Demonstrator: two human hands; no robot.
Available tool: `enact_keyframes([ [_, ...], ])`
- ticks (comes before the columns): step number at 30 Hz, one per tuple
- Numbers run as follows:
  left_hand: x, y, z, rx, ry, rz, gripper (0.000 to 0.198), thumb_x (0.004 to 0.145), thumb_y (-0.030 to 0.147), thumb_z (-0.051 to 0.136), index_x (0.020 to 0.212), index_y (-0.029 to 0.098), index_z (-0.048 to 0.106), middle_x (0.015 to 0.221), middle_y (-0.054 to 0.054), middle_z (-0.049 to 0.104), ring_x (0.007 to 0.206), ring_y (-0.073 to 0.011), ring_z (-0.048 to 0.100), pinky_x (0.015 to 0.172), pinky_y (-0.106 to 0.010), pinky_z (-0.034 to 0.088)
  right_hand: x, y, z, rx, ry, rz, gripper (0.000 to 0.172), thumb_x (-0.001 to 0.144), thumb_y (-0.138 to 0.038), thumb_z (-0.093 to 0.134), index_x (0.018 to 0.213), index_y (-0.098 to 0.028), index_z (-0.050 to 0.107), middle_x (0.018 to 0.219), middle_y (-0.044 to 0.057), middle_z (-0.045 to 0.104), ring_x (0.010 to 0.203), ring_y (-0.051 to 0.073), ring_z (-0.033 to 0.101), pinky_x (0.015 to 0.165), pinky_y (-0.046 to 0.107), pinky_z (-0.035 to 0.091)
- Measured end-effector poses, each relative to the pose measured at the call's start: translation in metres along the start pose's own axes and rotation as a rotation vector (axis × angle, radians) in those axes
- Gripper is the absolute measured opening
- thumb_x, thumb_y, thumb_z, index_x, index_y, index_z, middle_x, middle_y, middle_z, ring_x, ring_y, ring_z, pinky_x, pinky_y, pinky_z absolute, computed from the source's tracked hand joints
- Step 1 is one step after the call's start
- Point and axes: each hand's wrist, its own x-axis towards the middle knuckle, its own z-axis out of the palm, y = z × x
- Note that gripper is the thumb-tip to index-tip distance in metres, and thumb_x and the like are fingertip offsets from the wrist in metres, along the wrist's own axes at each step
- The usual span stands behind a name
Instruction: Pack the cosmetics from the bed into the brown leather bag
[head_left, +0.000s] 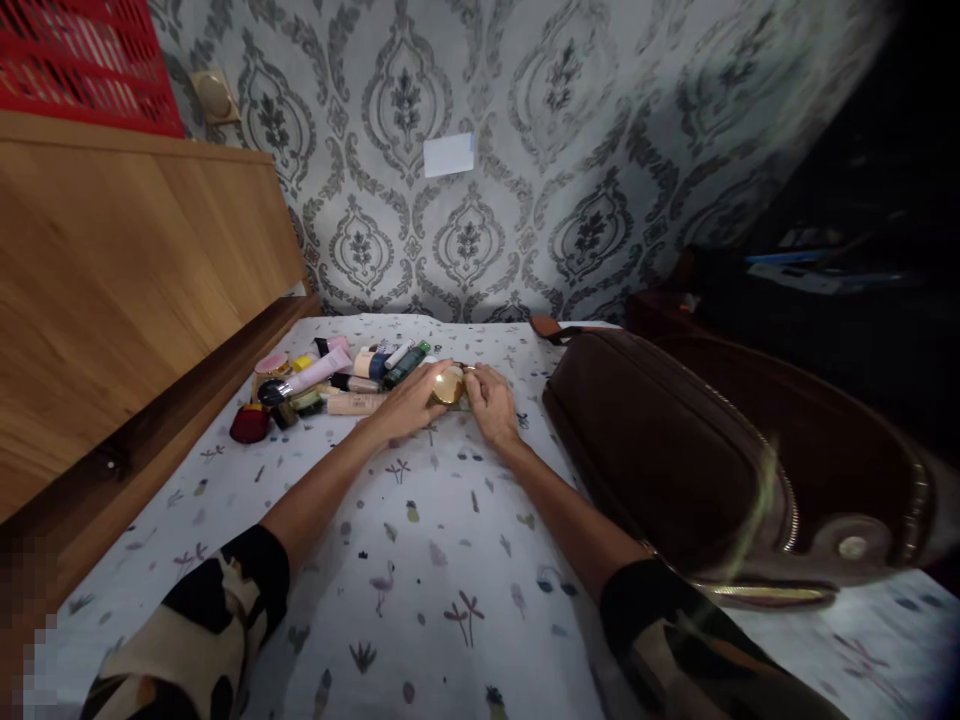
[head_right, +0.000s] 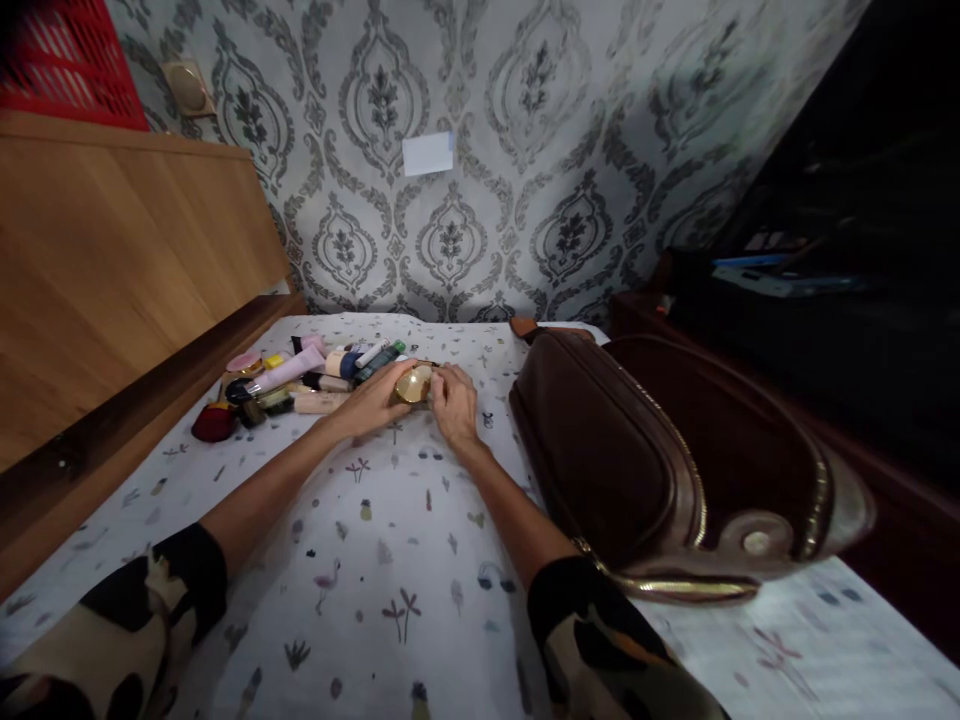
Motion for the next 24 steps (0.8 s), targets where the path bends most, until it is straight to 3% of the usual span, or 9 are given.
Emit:
enact_keyframes([
  [4,-0.010,-0.007,0.004,-0.187,0.014,-0.092,0.087,0.081,0.030,0.071,0.155,0.018,0.026,0.153,-0.019,0.046,0.141,-0.0330,0.046,0.117,-0.048,0.039,-0.014,-0.018,-0.008,0.032,-0.040,-0.102,0.039,0.103,-0.038,0.040,0.119,-0.017,0.069,0.121,0.010,0.069,0.117,0.024,0.058,0.106,0.036,0.040],
  [8,-0.027,-0.005,0.004,-0.364,0.015,-0.103,0.084,0.081,0.016,0.060,0.155,0.023,0.021,0.155,-0.016,0.047,0.140,-0.0295,0.048,0.110,-0.045,0.046,-0.023,-0.029,-0.006,-0.007,-0.109,-0.135,0.052,0.088,-0.040,0.065,0.135,-0.020,0.060,0.123,0.012,0.064,0.118,0.030,0.054,0.102,0.041,0.045],
  [12,-0.040,0.002,0.002,-0.359,0.092,-0.074,0.067,0.084,0.010,0.049,0.148,0.023,0.034,0.143,-0.012,0.058,0.134,-0.0244,0.054,0.112,-0.042,0.044,-0.035,-0.025,-0.003,0.071,-0.068,-0.071,0.051,0.082,-0.030,0.067,0.131,-0.018,0.062,0.123,0.014,0.060,0.117,0.030,0.056,0.104,0.043,0.046],
  [15,-0.049,0.007,0.000,-0.275,0.158,-0.114,0.047,0.092,0.017,0.046,0.139,0.020,0.045,0.142,-0.013,0.058,0.133,-0.0253,0.054,0.111,-0.042,0.045,-0.047,-0.017,-0.004,0.333,-0.066,0.011,0.048,0.080,-0.029,0.066,0.126,-0.017,0.062,0.126,0.015,0.061,0.117,0.029,0.059,0.101,0.045,0.049],
  [18,-0.057,0.013,-0.001,-0.260,0.184,-0.181,0.039,0.101,0.034,0.043,0.136,0.018,0.049,0.145,-0.014,0.056,0.132,-0.0262,0.054,0.110,-0.042,0.046,-0.059,-0.015,-0.011,0.612,-0.228,-0.003,0.052,0.078,-0.032,0.068,0.128,-0.020,0.058,0.130,0.011,0.063,0.114,0.026,0.064,0.098,0.042,0.054],
  [21,-0.066,0.020,-0.001,-0.283,0.194,-0.227,0.044,0.103,0.043,0.040,0.137,0.017,0.051,0.145,-0.013,0.057,0.134,-0.0254,0.053,0.114,-0.040,0.042,-0.071,-0.018,-0.018,0.771,-0.389,-0.078,0.059,0.076,-0.032,0.071,0.132,-0.024,0.055,0.141,0.008,0.059,0.125,0.023,0.060,0.107,0.040,0.049],
  [24,-0.076,0.028,0.003,-0.298,0.150,-0.224,0.044,0.104,0.044,0.037,0.134,0.017,0.055,0.140,-0.012,0.061,0.133,-0.0255,0.055,0.116,-0.039,0.040,-0.080,-0.020,-0.023,0.746,-0.387,-0.071,0.063,0.076,-0.032,0.072,0.136,-0.024,0.054,0.142,0.009,0.057,0.127,0.023,0.058,0.110,0.042,0.046],
])
